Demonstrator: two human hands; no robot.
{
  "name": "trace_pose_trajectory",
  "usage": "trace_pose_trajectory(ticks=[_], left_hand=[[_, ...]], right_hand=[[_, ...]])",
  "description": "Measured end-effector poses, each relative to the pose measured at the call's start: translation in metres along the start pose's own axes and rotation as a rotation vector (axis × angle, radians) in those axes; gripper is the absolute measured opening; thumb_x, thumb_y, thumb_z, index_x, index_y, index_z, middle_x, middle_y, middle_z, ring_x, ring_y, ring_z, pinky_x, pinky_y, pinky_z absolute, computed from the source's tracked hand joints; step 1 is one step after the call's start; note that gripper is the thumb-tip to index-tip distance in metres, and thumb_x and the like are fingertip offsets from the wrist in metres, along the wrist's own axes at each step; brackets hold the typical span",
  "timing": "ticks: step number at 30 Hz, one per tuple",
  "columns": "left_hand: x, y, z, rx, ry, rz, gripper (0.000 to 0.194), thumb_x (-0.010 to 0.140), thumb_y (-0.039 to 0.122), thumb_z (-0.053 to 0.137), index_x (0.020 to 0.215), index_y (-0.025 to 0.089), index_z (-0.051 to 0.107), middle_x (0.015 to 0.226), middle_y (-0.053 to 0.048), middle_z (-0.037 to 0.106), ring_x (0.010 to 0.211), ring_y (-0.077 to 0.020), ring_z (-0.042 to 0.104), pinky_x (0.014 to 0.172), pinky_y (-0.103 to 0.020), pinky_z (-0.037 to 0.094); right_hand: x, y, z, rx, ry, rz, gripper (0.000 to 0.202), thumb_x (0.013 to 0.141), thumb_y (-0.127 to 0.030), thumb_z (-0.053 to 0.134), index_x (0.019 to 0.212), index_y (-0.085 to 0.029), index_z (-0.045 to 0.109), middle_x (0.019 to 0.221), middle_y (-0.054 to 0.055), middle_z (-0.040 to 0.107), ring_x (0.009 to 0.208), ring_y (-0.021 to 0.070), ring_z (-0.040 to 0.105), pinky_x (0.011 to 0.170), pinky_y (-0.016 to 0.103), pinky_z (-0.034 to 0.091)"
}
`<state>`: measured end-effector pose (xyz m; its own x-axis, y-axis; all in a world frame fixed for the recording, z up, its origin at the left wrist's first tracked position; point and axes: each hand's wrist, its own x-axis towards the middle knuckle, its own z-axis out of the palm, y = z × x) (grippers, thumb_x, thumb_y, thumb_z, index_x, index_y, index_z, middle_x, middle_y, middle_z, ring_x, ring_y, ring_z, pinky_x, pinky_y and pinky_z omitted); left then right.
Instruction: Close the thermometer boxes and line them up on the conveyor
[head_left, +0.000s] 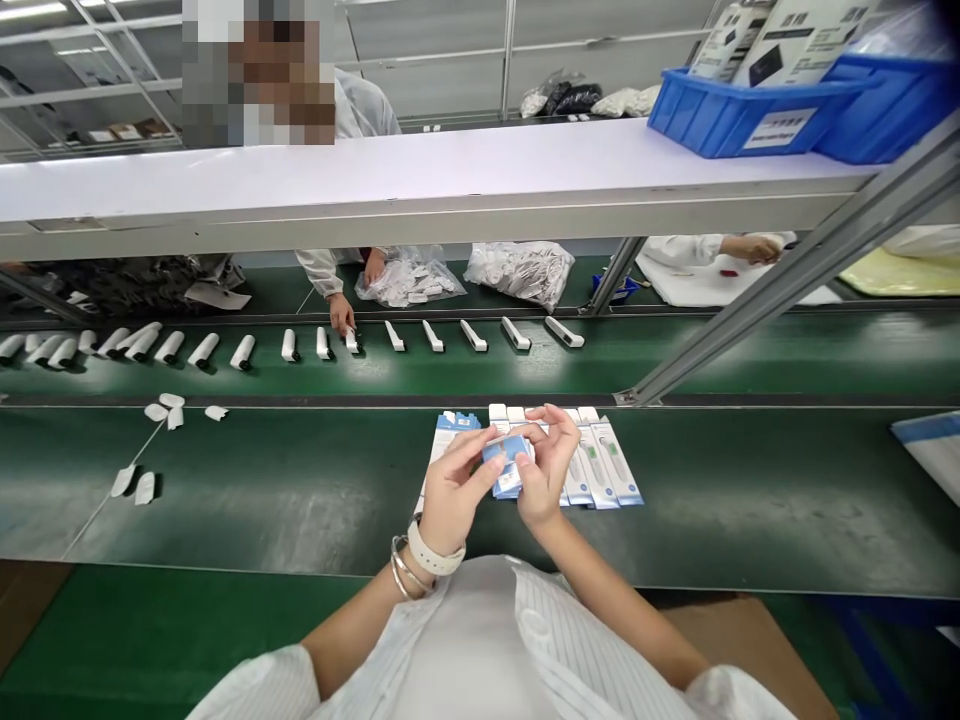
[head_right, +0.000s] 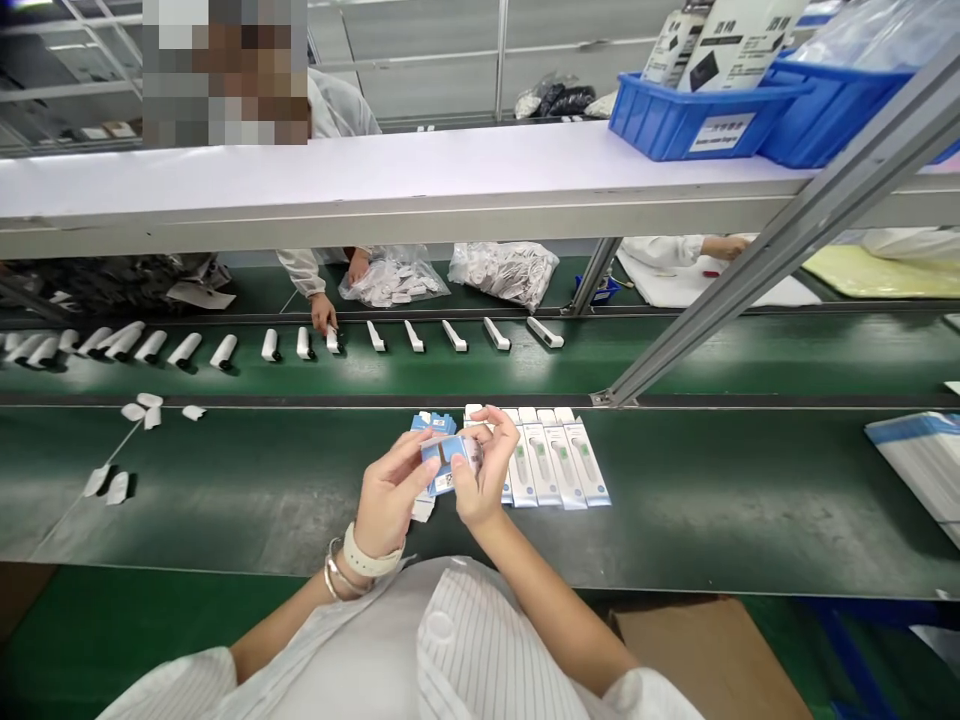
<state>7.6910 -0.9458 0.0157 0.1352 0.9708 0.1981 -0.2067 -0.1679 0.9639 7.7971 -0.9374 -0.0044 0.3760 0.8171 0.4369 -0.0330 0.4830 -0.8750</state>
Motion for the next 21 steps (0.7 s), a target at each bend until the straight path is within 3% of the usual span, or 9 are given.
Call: trace_pose_trajectory(ticks=[3,6,8,10,13,15,17,21], left_hand=[[0.003,-0.001,-0.005,0.241,-0.083,0.366,0.035,0.076,0.012,0.063,0.107,0.028,0.064,0.105,-0.006,0.060,0.097,-0.0194,0.057,0.083,-0.036,0.049],[0.008,0.000,-0.010,0.375,-0.216,0.512,0.027,0.074,0.015,0.067,0.098,0.027,0.068,0.105,-0.007,0.060,0.095,-0.0198,0.057,0.078,-0.035,0.051],[0.012,0.001,-0.012,0.392,-0.260,0.452,0.013,0.074,0.019,0.067,0.086,0.023,0.071,0.101,-0.008,0.061,0.092,-0.0196,0.058,0.077,-0.035,0.051],[0.015,0.000,-0.012,0.348,-0.256,0.298,0.006,0.074,0.021,0.067,0.079,0.019,0.070,0.094,-0.008,0.062,0.088,-0.0187,0.059,0.078,-0.035,0.050],[0.018,-0.001,-0.008,0.209,-0.287,0.003,0.025,0.071,0.022,0.070,0.096,0.019,0.064,0.095,-0.008,0.063,0.088,-0.0188,0.060,0.079,-0.034,0.050],[0.019,-0.003,-0.006,0.182,-0.374,-0.104,0.034,0.074,0.024,0.067,0.107,0.018,0.061,0.103,-0.010,0.063,0.094,-0.0200,0.060,0.080,-0.033,0.050],[0.019,-0.005,-0.003,0.253,-0.428,-0.102,0.029,0.077,0.025,0.063,0.106,0.018,0.064,0.107,-0.010,0.064,0.097,-0.0208,0.059,0.084,-0.034,0.049],[0.017,-0.012,0.003,0.367,-0.330,-0.034,0.024,0.077,0.025,0.063,0.099,0.017,0.068,0.099,-0.008,0.068,0.091,-0.0211,0.062,0.085,-0.035,0.048]], right_hand=[[0.003,-0.001,-0.007,-0.017,-0.032,-0.038,0.047,0.076,-0.034,0.048,0.120,-0.029,0.030,0.101,0.004,0.039,0.064,0.0134,0.051,0.063,0.036,0.045],[0.005,0.000,-0.015,-0.062,-0.066,-0.050,0.049,0.077,-0.037,0.045,0.122,-0.027,0.030,0.100,0.005,0.041,0.064,0.0146,0.053,0.062,0.037,0.046],[0.005,0.002,-0.021,-0.093,-0.101,-0.061,0.050,0.078,-0.039,0.044,0.124,-0.026,0.030,0.099,0.006,0.044,0.066,0.0162,0.054,0.062,0.038,0.047],[0.006,0.006,-0.028,-0.125,-0.161,-0.085,0.052,0.078,-0.039,0.044,0.126,-0.025,0.030,0.098,0.007,0.046,0.067,0.0175,0.055,0.063,0.040,0.048],[0.007,0.011,-0.040,-0.190,-0.267,-0.138,0.056,0.079,-0.036,0.044,0.130,-0.024,0.027,0.099,0.008,0.049,0.071,0.0193,0.056,0.066,0.042,0.049],[0.009,0.012,-0.048,-0.243,-0.323,-0.170,0.057,0.079,-0.033,0.043,0.132,-0.023,0.026,0.099,0.008,0.051,0.075,0.0204,0.056,0.068,0.043,0.049],[0.010,0.012,-0.054,-0.294,-0.348,-0.173,0.056,0.080,-0.032,0.042,0.133,-0.022,0.027,0.096,0.007,0.052,0.078,0.0211,0.056,0.070,0.042,0.049],[0.008,0.011,-0.058,-0.358,-0.285,-0.112,0.052,0.083,-0.031,0.038,0.133,-0.021,0.028,0.088,0.005,0.052,0.074,0.0196,0.056,0.067,0.040,0.047]])
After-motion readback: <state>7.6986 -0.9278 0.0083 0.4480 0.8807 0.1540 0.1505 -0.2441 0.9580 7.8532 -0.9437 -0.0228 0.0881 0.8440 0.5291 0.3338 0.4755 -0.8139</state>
